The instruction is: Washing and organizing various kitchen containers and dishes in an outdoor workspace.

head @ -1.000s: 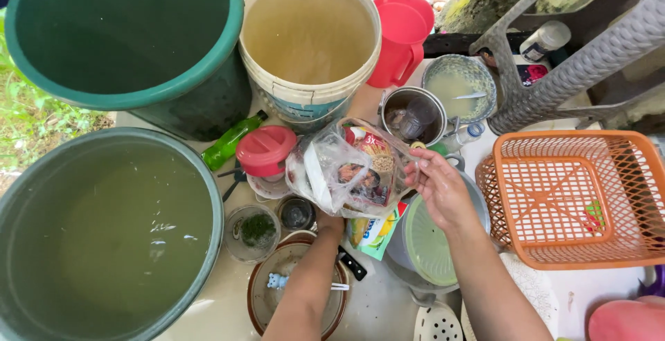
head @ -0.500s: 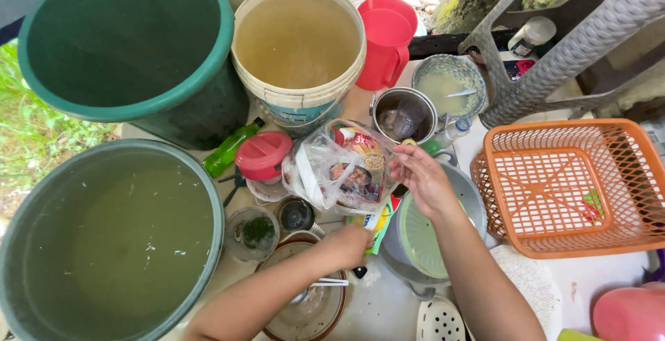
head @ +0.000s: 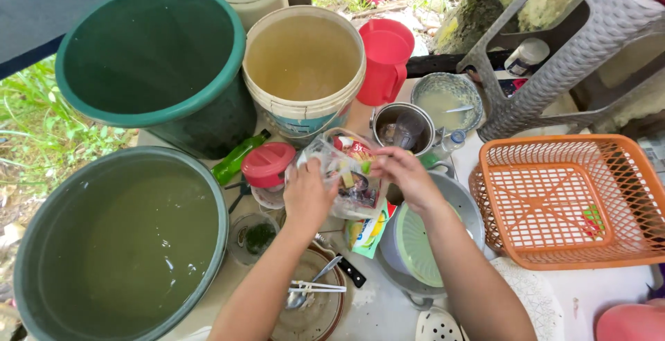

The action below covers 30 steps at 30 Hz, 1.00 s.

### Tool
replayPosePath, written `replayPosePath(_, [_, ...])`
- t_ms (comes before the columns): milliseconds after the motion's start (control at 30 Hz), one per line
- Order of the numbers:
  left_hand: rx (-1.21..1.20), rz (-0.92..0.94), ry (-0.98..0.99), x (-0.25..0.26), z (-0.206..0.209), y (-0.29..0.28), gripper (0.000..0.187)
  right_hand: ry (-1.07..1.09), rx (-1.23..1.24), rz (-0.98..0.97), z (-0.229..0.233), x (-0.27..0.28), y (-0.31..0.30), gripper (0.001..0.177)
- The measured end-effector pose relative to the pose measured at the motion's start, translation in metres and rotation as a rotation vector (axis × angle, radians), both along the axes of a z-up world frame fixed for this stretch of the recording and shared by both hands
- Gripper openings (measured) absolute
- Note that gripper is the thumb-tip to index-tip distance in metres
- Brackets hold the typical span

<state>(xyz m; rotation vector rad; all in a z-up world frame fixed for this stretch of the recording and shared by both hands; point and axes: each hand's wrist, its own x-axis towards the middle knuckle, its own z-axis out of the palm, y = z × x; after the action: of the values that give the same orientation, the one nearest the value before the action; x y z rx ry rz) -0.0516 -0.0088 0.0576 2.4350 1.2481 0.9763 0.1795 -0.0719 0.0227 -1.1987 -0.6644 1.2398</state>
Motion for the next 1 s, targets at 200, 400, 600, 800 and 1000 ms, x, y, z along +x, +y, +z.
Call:
replayPosePath(200, [-0.237,-0.246,-0.021,0.033,-0.045,0.011,0.030,-0.567,0.082,0.142,0.042,-0.043,0.003,0.053])
replayPosePath(400, [-0.523,-0.197,-0.376,0.070,-0.079,0.020,0.032,-1.200,0.336,0.265,0.072,-0.019,-0.003,0.066])
replayPosePath(600, [-0.890,-0.150,-0.595,0.074,-0.074,0.059,0.024,-1.460,-0.027,0.076,0.051,0.129,-0.014,0.029])
replayPosePath(800, [-0.871,-0.163,-0.743,0.064,-0.011,0.070,0.025,-1.864,-0.374,0.065,-0.101,0.284,-0.044,0.033])
replayPosePath(1000, [-0.830,-0.205,-0.821,0.035,0.113,0.036,0.031,-2.003,-0.777,0.545,-0.159,0.306,-0.011,0.037])
